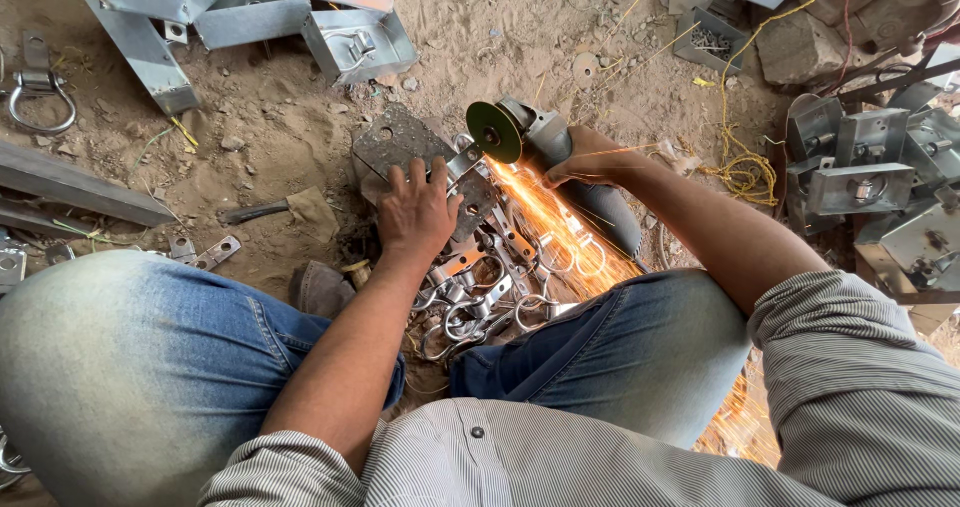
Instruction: The person uses an angle grinder to grind metal d-rings and small metal plates while sitting on the ground in a workshop.
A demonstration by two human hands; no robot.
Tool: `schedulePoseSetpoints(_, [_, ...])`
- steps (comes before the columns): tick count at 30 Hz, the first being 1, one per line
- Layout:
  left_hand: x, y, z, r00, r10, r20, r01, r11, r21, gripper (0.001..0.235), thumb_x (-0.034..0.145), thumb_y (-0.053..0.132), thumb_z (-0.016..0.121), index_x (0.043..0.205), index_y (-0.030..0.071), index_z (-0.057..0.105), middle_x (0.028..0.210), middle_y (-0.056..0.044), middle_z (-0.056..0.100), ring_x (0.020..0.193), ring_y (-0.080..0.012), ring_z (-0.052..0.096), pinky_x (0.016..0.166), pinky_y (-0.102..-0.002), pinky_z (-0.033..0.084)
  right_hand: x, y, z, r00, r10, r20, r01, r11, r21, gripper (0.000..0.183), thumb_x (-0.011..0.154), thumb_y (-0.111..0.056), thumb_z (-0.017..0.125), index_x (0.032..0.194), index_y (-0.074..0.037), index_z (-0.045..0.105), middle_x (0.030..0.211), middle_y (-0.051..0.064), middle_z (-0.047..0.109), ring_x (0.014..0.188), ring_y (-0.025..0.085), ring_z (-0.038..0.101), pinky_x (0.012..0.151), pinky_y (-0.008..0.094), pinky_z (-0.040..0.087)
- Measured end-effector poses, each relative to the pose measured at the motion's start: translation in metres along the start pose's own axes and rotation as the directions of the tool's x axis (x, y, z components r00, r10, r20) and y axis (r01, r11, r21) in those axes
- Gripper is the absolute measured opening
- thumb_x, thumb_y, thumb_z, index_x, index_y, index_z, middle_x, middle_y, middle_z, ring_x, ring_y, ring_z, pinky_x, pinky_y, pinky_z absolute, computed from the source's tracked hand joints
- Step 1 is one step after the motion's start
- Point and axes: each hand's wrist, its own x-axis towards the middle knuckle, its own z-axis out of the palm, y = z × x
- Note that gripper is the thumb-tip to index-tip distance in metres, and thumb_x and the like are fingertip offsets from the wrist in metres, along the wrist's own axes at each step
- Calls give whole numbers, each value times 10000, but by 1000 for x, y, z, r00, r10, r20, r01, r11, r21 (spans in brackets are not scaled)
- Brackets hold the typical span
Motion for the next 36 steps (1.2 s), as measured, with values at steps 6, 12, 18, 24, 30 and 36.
schedulePoseSetpoints(6, [-2,3,-9,1000,-3,-13,3,1000,-4,658,911,533,691,1410,147,506,1284,-120,552,1157,-324,539,639,-380,619,-7,3,-1,998,24,-57,-30,993,-114,947,593,-396,900,1329,82,547,1269,279,649,1165,373,633,1033,414,492])
schedulePoseSetpoints(12, [-4,4,-14,1000,-7,0,7,1000,-7,656,913,528,691,1407,139,506,1281,-123,553,1162,-328,538,640,-389,621,-6,5,-1,998,4,-58,-9,996,-88,947,577,-384,908,1329,67,551,1255,250,653,1147,369,637,1034,405,487])
schedulePoseSetpoints(18, [-3,2,-10,1000,3,-16,-3,1000,25,666,915,539,684,1417,140,501,1283,-124,555,1169,-334,540,661,-397,624,4,-10,-2,997,12,-78,-18,996,-82,896,592,-377,911,1287,62,557,1185,229,658,1090,352,642,984,414,500])
schedulePoseSetpoints(24, [1,0,-4,999,-9,51,11,999,-32,680,928,527,670,1454,143,474,1330,-147,540,1166,-349,539,625,-377,627,2,-18,-4,998,-34,-56,31,998,-52,825,587,-349,888,1238,70,603,1146,226,699,1071,350,680,972,396,522])
schedulePoseSetpoints(30, [3,2,-4,998,-20,57,21,1000,-13,638,939,539,654,1426,161,491,1334,-130,537,1194,-345,530,653,-385,626,-8,2,-2,999,-4,-44,0,996,-85,878,570,-384,897,1260,68,594,1157,228,702,1078,355,683,969,401,520])
schedulePoseSetpoints(36, [-1,2,-12,997,10,-80,-7,999,41,662,876,560,659,1385,163,512,1304,-115,546,1193,-370,521,666,-434,623,-11,16,0,999,-31,-44,25,992,-120,900,588,-388,912,1263,107,581,1210,261,681,1126,365,667,995,408,520])
